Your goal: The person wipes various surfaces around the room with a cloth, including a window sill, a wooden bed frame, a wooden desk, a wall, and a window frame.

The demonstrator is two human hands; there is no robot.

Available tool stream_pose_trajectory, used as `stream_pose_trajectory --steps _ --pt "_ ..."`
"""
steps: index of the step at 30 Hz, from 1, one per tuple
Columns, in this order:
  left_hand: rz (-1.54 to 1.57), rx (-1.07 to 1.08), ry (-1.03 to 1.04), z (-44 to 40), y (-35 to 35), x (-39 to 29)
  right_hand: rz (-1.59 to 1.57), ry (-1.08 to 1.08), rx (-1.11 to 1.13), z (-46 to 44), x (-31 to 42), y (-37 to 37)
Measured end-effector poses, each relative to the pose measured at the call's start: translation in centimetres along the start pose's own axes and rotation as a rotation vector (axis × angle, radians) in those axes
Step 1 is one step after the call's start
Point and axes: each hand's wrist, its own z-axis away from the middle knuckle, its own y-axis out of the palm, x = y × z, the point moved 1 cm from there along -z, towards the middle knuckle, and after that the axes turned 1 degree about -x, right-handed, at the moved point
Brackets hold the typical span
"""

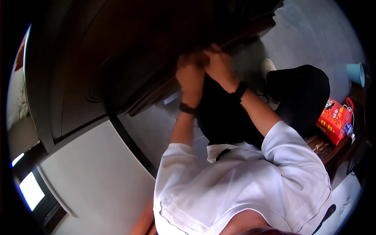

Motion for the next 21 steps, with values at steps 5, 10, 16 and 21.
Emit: stream_pose_trajectory --steps 5,10,16,21 --pt "-0.023 0.048 0.128 -2.6 3.4 -4.9 0.046 0.118 -0.153 -2.0 -2.7 -4.8" --pt "-0.009 0.232 0.084 -3.2 1.9 -5.0 0.113 0.138 -0.033 -1.9 -3.2 -4.9" --pt "-0.025 0.293 0.133 -3.4 1.3 -3.8 0.091 0.038 0.089 -2.8 -3.3 -5.9" --pt "0.083 0.263 0.235 -2.8 1.3 -2.9 0.108 -0.015 -0.023 -2.5 -3.3 -4.2"
